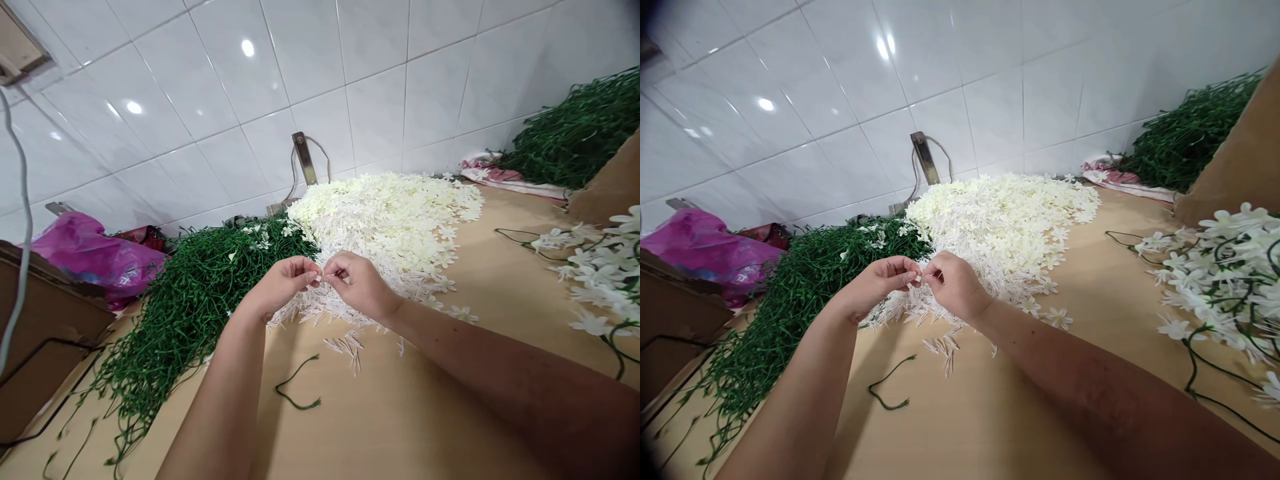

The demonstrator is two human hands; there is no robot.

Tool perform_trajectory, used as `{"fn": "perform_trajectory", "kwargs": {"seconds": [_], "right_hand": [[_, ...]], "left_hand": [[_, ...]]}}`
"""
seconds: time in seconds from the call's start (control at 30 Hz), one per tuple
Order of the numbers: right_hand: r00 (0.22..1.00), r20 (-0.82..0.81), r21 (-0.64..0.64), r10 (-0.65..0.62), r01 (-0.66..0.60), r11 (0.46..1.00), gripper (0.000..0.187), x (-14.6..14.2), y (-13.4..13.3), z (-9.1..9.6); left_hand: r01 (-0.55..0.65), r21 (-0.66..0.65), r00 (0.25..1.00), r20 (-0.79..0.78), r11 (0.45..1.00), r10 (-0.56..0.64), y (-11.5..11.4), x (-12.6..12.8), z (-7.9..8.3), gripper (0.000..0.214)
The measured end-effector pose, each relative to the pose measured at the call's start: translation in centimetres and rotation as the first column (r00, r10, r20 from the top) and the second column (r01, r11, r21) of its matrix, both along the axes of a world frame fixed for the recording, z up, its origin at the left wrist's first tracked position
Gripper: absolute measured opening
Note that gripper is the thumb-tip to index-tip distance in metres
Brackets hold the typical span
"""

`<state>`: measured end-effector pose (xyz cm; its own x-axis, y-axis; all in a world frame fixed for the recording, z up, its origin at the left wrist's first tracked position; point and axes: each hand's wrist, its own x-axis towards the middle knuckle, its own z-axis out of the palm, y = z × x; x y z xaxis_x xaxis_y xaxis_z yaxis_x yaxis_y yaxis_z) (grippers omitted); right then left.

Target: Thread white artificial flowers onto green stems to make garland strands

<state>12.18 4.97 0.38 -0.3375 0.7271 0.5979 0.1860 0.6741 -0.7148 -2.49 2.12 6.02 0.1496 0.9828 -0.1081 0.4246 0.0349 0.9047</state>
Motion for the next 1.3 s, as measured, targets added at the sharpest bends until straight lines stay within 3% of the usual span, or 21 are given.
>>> {"fn": "perform_trajectory", "kwargs": {"seconds": [0.23, 0.6, 0.8, 1.07, 1.3], "right_hand": [[0.995, -0.097, -0.185, -0.015, -0.003, 0.983, 0.008, 0.0, 0.6, 0.2], [0.937, -0.318, -0.371, 0.144, -0.263, 0.891, 0.021, -0.1, 0.7, 0.5], [0.875, -0.43, -0.479, 0.221, -0.429, 0.766, 0.028, -0.1, 0.7, 0.8], [0.875, -0.453, -0.57, 0.171, -0.432, 0.699, 0.027, 0.0, 0.5, 1.4], [0.809, -0.538, -0.597, 0.237, -0.564, 0.571, 0.028, 0.7, 0.5, 1.8]], "left_hand": [[-0.042, -0.017, 0.992, 0.115, 0.999, 0.044, 0.5, -0.2, -0.7, 0.015], [-0.031, 0.025, 0.984, 0.177, 0.999, 0.026, 0.7, -0.2, -1.5, 0.015], [-0.015, 0.057, 0.99, 0.141, 0.998, 0.006, 0.6, 0.1, -1.3, 0.016], [-0.007, 0.078, 0.996, 0.094, 0.997, 0.0, 0.6, 0.4, -1.1, 0.012], [0.001, 0.065, 0.993, 0.121, 0.998, -0.008, 0.4, 0.6, -0.9, 0.012]]}}
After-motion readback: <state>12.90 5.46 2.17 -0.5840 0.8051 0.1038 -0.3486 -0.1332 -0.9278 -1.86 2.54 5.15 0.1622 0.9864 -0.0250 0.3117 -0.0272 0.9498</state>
